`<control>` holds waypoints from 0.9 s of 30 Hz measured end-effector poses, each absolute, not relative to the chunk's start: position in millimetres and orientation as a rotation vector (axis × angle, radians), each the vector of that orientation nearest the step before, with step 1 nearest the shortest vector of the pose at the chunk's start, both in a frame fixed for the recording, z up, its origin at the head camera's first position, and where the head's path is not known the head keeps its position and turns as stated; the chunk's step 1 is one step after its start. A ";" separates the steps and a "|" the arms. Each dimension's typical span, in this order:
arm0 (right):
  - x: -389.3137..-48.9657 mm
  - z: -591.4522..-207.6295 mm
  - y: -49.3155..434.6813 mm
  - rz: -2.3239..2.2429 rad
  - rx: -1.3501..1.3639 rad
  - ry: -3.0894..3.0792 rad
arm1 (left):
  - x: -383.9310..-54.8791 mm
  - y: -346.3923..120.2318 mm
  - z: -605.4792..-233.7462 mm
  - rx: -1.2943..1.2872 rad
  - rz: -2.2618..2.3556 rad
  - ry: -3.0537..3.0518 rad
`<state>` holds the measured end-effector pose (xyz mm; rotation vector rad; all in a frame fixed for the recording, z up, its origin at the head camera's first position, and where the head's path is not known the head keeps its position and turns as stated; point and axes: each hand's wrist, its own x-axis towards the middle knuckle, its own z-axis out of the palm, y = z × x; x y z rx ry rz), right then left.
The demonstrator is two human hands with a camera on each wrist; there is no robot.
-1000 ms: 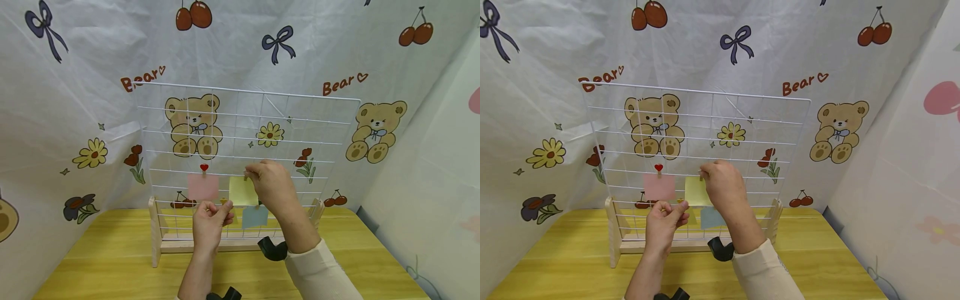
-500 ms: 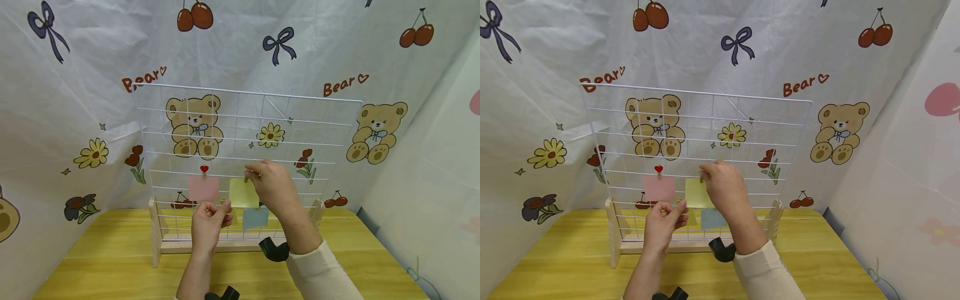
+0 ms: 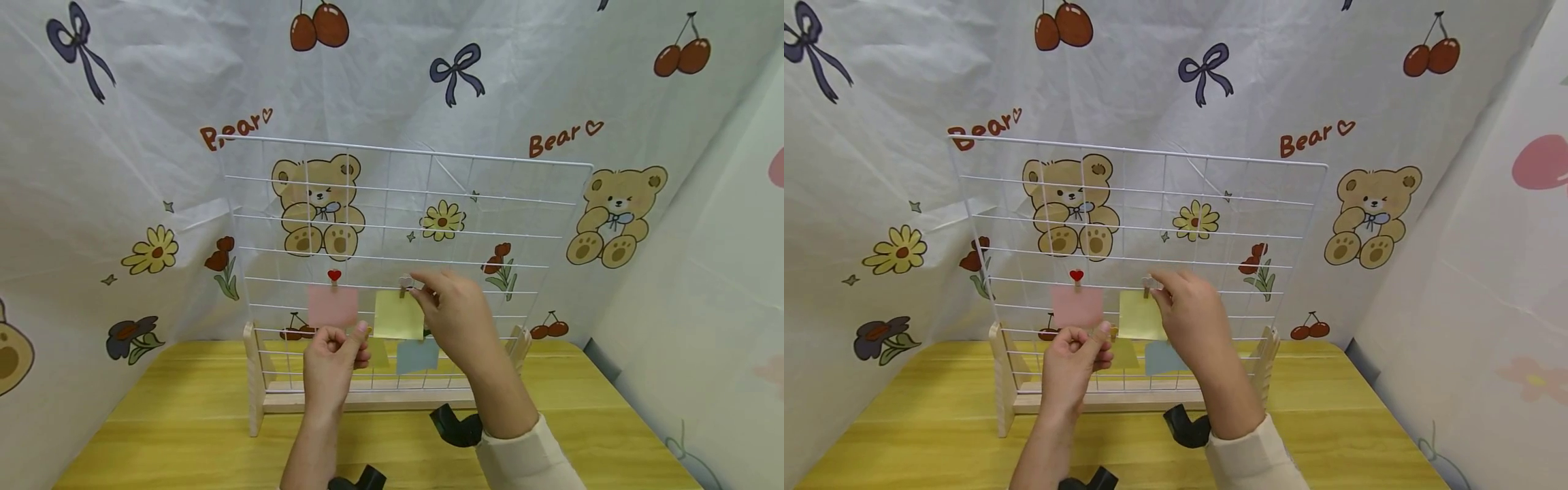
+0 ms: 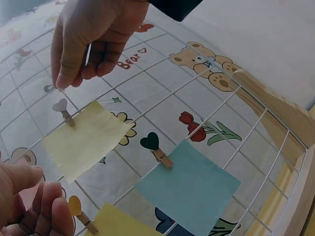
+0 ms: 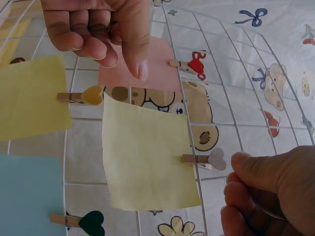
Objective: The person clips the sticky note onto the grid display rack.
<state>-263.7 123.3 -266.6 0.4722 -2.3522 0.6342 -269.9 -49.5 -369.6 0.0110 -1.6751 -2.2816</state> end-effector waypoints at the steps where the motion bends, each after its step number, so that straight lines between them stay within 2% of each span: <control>1: -262.5 -269.5 125.0 0.641 0.473 -2.344 | -269.6 -50.1 -369.2 0.013 -2.279 -1.676; 11: -245.8 -306.0 145.7 0.755 0.481 -2.220 | -265.4 -55.8 -364.5 0.045 -2.230 -1.701; 27: -246.7 -402.4 174.0 0.668 0.457 -2.270 | -256.0 -64.5 -355.9 0.066 -2.052 -1.808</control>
